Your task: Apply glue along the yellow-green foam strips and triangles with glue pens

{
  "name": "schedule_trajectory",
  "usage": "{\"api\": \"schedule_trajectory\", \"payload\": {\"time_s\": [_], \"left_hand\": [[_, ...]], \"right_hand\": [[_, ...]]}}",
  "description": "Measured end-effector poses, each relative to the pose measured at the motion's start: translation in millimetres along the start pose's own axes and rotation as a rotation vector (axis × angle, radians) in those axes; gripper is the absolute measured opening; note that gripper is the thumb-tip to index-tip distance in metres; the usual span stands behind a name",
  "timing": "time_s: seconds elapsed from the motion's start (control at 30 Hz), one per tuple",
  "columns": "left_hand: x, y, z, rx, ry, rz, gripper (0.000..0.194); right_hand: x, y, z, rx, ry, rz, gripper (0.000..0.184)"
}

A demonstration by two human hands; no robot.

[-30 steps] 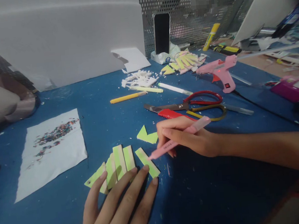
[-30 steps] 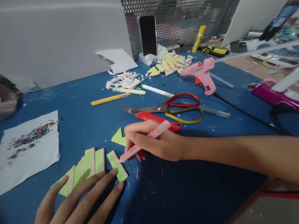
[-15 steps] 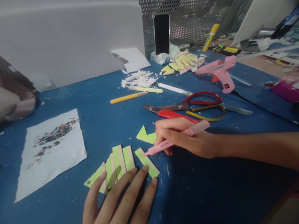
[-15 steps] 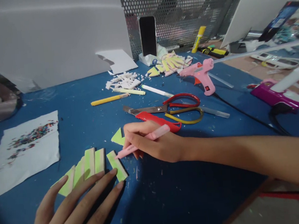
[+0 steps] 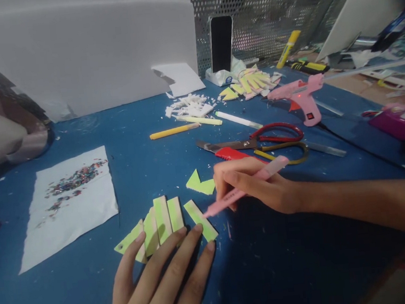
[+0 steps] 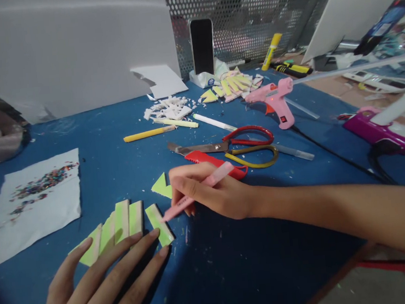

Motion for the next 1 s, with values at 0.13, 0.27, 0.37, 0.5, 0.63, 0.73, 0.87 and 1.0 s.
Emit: {"api": "schedule_trajectory", "payload": {"time_s": [0.13, 0.27, 0.37, 0.5, 0.63, 0.73, 0.87, 1.0], "left_hand": [[0.1, 0.8, 0.0, 0.007, 0.006, 0.004, 0.069], [0.8, 0.2, 0.5, 0.003, -0.014, 0.006, 0.069], [1.5, -0.9, 1.2, -0.01, -0.024, 0.017, 0.07], [1.0, -1.1, 0.6, -0.008, -0.013, 0.016, 0.068], [-0.2, 0.3, 0.9, -0.014, -0.024, 0.005, 0.071], [-0.5, 1.2, 1.2, -0.013, -0.027, 0.007, 0.07], [-0.9, 1.8, 1.2, -0.016, -0.018, 0.014, 0.068], [0.4, 0.5, 0.9, -0.031, -0.025, 0.018, 0.068]], "right_hand": [[-4.3, -0.5, 0.8, 0.013, -0.049, -0.054, 0.049], [-2.9, 0.9, -1.7, 0.033, -0.055, -0.023, 0.051], [-5.2, 1.7, -3.1, 0.032, -0.018, -0.043, 0.054], [-5.3, 3.2, -7.6, 0.095, 0.045, -0.03, 0.051], [-5.2, 4.8, -10.2, 0.145, 0.045, -0.024, 0.05], [-3.1, 5.4, -10.9, 0.152, 0.074, 0.007, 0.05], [-6.6, 5.1, -11.5, 0.171, 0.108, -0.039, 0.051], [-5.1, 4.9, -10.6, 0.172, 0.093, -0.013, 0.048]]}}
Point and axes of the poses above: each hand's wrist, its own y-axis away from the middle knuckle, its own x-axis out of the back of the hand, z = x × y, the point moved 7 cm from there along -y, towards the middle knuckle, and after that the axes turned 7 degrees about -z, right-handed, at the moved point
